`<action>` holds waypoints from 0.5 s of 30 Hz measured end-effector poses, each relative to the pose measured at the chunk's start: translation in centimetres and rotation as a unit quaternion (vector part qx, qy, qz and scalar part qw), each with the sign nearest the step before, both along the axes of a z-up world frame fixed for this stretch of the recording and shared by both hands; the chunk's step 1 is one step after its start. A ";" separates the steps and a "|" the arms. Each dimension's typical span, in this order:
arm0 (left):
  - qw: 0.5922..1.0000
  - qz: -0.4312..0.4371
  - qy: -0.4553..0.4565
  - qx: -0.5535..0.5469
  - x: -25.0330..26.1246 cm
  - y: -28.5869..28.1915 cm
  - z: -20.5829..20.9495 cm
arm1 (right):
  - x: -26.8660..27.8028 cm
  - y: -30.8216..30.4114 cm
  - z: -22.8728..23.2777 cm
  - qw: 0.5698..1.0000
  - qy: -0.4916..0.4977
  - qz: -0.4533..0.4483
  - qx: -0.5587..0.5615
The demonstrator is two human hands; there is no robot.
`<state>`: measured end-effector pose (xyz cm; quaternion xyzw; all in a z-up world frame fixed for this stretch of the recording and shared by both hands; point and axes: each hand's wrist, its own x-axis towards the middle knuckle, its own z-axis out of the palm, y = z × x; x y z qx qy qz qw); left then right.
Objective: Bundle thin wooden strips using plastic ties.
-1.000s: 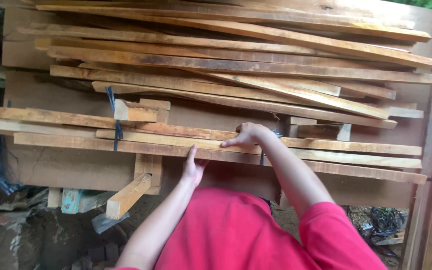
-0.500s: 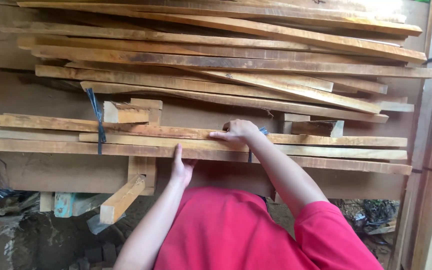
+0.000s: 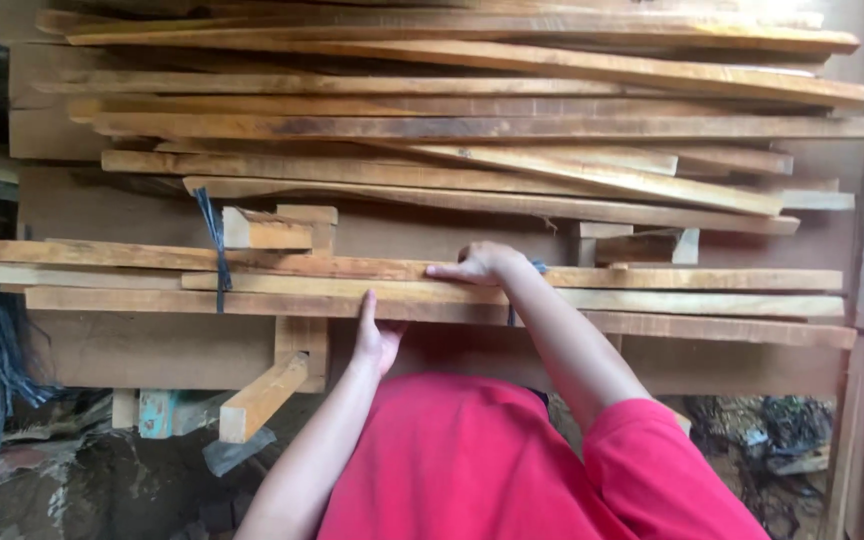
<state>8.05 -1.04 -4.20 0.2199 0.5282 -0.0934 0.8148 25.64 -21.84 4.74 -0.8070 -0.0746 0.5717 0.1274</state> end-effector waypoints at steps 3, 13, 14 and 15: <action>1.000 0.003 0.014 -0.001 1.0 -0.5 2.7 | -0.6 -1.3 -1.2 0.986 -0.144 -0.016 0.080; 0.997 0.068 0.034 0.006 1.8 -2.2 0.4 | -1.7 -9.6 -0.3 0.991 -0.105 -0.011 -0.087; 0.998 0.056 0.030 0.014 1.6 -2.1 0.9 | -1.7 -9.2 -0.3 0.992 -0.093 -0.006 -0.087; 0.999 0.043 0.026 0.021 1.5 -2.1 1.3 | -1.7 -8.9 -0.2 0.993 -0.081 0.000 -0.087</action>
